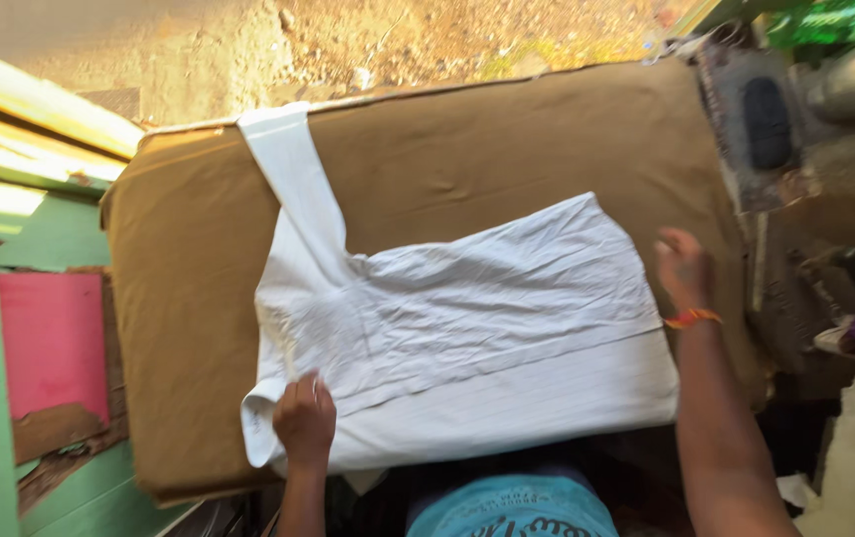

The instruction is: The person irons a white shirt on a brown ironing board using a charcoal iron. They repeatedly smooth the fabric, lift and reposition the shirt, and iron different sections including the sleeves and body.

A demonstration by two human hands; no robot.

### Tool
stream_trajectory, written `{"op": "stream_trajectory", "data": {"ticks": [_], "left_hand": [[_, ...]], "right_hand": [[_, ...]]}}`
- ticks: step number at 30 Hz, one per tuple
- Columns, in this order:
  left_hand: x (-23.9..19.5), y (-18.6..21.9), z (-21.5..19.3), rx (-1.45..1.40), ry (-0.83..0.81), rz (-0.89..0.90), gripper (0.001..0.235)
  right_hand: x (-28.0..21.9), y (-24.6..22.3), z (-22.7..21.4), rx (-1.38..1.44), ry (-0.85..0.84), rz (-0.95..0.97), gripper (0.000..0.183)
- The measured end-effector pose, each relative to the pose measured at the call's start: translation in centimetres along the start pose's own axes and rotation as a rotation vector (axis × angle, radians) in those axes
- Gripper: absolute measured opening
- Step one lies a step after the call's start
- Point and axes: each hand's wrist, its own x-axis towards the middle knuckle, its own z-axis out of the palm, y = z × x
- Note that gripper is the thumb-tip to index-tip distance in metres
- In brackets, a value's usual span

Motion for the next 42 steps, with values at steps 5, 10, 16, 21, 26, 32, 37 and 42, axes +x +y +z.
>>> {"op": "stream_trajectory", "data": {"ticks": [5, 10, 16, 21, 26, 32, 37, 42], "left_hand": [[13.3, 7.1, 6.1, -0.396, 0.053, 0.510, 0.027], [23.3, 10.6, 12.4, -0.237, -0.329, 0.388, 0.018], [27.1, 7.3, 16.7, 0.141, -0.751, 0.185, 0.020], [27.0, 7.1, 16.2, 0.064, -0.815, 0.120, 0.025], [25.0, 9.5, 12.3, 0.064, -0.677, 0.073, 0.027], [22.7, 10.7, 12.2, 0.148, -0.319, 0.223, 0.019], [21.5, 9.8, 13.7, 0.113, -0.136, 0.340, 0.019], [20.8, 9.0, 10.5, -0.010, 0.207, 0.544, 0.034]], "right_hand": [[8.3, -4.6, 7.5, 0.267, -0.106, 0.100, 0.022], [10.3, -5.1, 11.0, 0.251, -0.285, 0.055, 0.011], [9.7, -3.9, 10.8, 0.553, -0.240, 0.103, 0.019], [10.0, -3.4, 10.5, 0.401, -0.223, 0.135, 0.025], [9.4, -3.7, 11.0, 0.340, -0.143, 0.105, 0.025], [4.7, -7.9, 12.5, -0.336, 0.418, -0.399, 0.026], [-7.4, -14.1, 26.4, -0.094, -0.083, -1.006, 0.027], [-14.5, -23.8, 30.8, -0.491, -0.478, -0.857, 0.063]]}}
